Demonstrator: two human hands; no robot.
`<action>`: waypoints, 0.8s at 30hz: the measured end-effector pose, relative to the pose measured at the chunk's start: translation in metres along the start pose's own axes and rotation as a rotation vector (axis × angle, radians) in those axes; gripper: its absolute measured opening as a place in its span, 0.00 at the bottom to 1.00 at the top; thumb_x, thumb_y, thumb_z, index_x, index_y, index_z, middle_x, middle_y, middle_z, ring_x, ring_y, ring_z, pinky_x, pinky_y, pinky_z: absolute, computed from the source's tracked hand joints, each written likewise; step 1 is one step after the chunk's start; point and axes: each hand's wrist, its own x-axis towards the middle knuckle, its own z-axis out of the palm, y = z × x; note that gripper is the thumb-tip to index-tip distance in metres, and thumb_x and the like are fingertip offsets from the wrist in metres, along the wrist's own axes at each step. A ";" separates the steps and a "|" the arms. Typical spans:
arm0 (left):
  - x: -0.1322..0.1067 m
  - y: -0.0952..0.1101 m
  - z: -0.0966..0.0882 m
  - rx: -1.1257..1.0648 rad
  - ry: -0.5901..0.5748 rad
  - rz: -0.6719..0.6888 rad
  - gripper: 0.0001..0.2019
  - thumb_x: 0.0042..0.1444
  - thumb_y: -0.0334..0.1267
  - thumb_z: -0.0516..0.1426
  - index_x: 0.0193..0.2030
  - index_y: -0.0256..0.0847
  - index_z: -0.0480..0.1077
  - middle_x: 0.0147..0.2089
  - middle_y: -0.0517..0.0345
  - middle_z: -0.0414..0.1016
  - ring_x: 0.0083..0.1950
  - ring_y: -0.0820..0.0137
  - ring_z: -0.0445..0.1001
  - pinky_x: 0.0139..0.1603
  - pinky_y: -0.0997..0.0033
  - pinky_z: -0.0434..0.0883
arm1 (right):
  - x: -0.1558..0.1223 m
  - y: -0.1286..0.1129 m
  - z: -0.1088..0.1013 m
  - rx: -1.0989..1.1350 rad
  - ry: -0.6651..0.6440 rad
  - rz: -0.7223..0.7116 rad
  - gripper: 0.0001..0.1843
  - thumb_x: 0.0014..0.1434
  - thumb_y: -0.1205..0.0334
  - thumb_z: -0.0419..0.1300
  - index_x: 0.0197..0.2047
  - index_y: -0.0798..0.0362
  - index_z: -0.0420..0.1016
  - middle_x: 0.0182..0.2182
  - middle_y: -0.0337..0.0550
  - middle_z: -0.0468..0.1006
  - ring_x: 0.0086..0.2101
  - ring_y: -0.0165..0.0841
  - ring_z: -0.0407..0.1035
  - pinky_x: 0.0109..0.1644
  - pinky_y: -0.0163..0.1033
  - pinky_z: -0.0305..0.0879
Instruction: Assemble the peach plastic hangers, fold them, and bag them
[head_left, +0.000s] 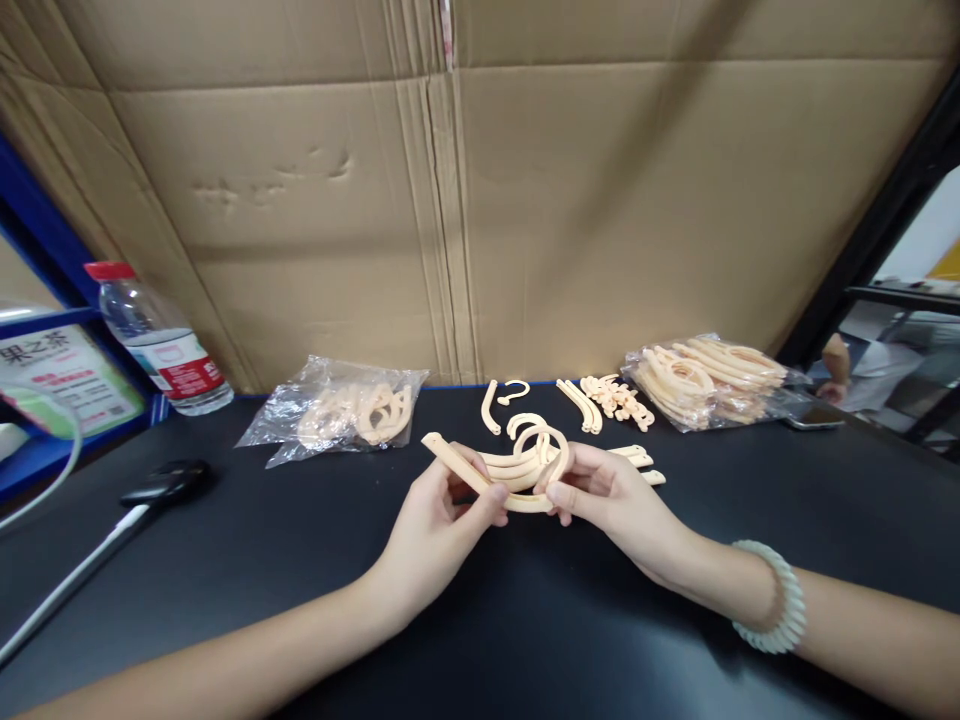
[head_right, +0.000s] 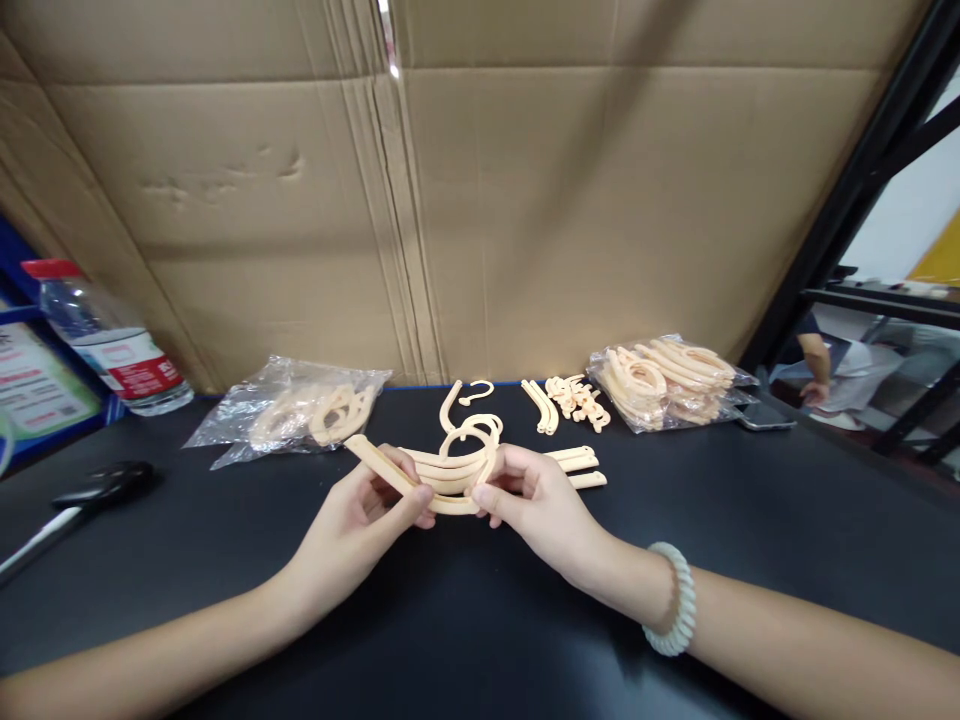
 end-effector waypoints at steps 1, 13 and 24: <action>0.000 0.000 0.000 0.007 0.015 -0.001 0.10 0.55 0.40 0.62 0.35 0.39 0.65 0.36 0.59 0.72 0.34 0.72 0.74 0.32 0.72 0.75 | 0.000 0.000 0.000 -0.011 0.006 -0.011 0.17 0.52 0.52 0.68 0.27 0.54 0.67 0.27 0.37 0.69 0.28 0.27 0.65 0.28 0.31 0.62; -0.011 0.007 0.017 -0.124 -0.132 -0.207 0.14 0.50 0.38 0.65 0.38 0.39 0.64 0.31 0.61 0.76 0.33 0.72 0.77 0.37 0.72 0.75 | 0.001 -0.006 0.001 -0.017 -0.024 -0.003 0.13 0.54 0.53 0.66 0.34 0.55 0.73 0.24 0.39 0.77 0.21 0.26 0.69 0.22 0.31 0.61; -0.007 0.006 0.011 -0.229 -0.034 -0.260 0.12 0.46 0.39 0.69 0.34 0.36 0.74 0.32 0.60 0.76 0.33 0.74 0.76 0.40 0.74 0.76 | 0.050 -0.009 -0.106 -1.066 0.054 -0.445 0.09 0.58 0.63 0.60 0.41 0.49 0.80 0.39 0.47 0.79 0.44 0.41 0.69 0.50 0.50 0.66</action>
